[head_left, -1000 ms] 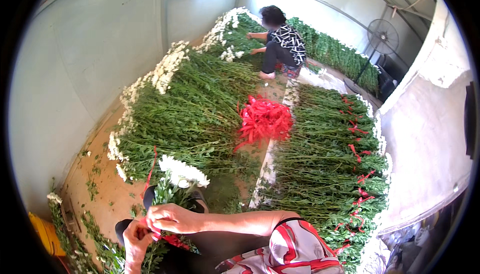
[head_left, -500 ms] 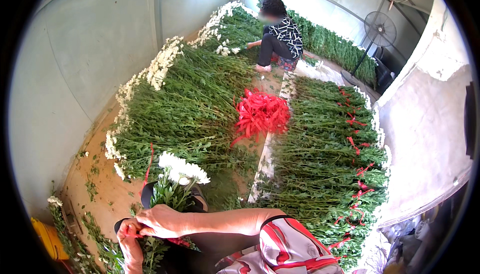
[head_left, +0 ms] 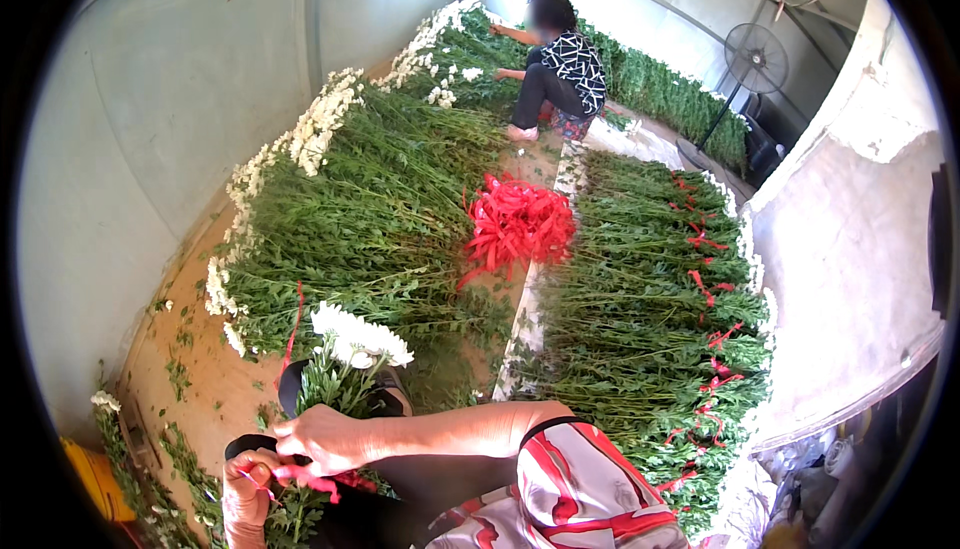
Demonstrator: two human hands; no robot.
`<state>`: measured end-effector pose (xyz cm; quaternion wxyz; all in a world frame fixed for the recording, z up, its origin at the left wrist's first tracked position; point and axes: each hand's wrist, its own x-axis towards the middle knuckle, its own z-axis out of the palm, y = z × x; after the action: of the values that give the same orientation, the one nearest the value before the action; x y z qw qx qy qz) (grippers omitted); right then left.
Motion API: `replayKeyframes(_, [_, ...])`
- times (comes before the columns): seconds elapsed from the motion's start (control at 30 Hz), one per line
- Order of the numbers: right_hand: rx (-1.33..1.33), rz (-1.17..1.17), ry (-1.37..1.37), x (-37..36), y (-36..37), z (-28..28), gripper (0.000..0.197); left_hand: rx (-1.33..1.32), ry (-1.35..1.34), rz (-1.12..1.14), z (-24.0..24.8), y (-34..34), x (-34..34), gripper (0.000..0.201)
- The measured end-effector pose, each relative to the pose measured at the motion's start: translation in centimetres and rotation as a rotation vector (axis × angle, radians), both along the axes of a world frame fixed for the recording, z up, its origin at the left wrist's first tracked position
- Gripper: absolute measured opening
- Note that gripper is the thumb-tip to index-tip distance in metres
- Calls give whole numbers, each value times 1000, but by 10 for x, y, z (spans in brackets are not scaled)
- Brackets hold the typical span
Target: The person gathers white flowers into bunches by hand, pulls off excess leaves, and ties each bunch together with a red ribbon.
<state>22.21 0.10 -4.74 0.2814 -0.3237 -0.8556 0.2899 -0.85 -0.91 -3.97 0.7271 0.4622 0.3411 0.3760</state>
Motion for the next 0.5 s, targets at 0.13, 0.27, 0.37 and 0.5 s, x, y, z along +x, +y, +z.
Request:
replayKeyframes(0.13, [-103, -46, 224, -1, -2, 1, 14, 85, -5, -44, -3, 3, -4, 13])
replayKeyframes(0.27, [-48, -45, 157, -3, 2, -6, 16, 162, 185, 11, 9, 4, 6, 17])
replayKeyframes(0.37, [-67, 7, 100, -5, 7, -10, 16, 658, 535, 187, 8, 0, 19, 18])
replayKeyframes(0.5, [-163, -118, 78, -2, 0, -3, 20, 1147, 904, 320, 7, -3, 38, 16])
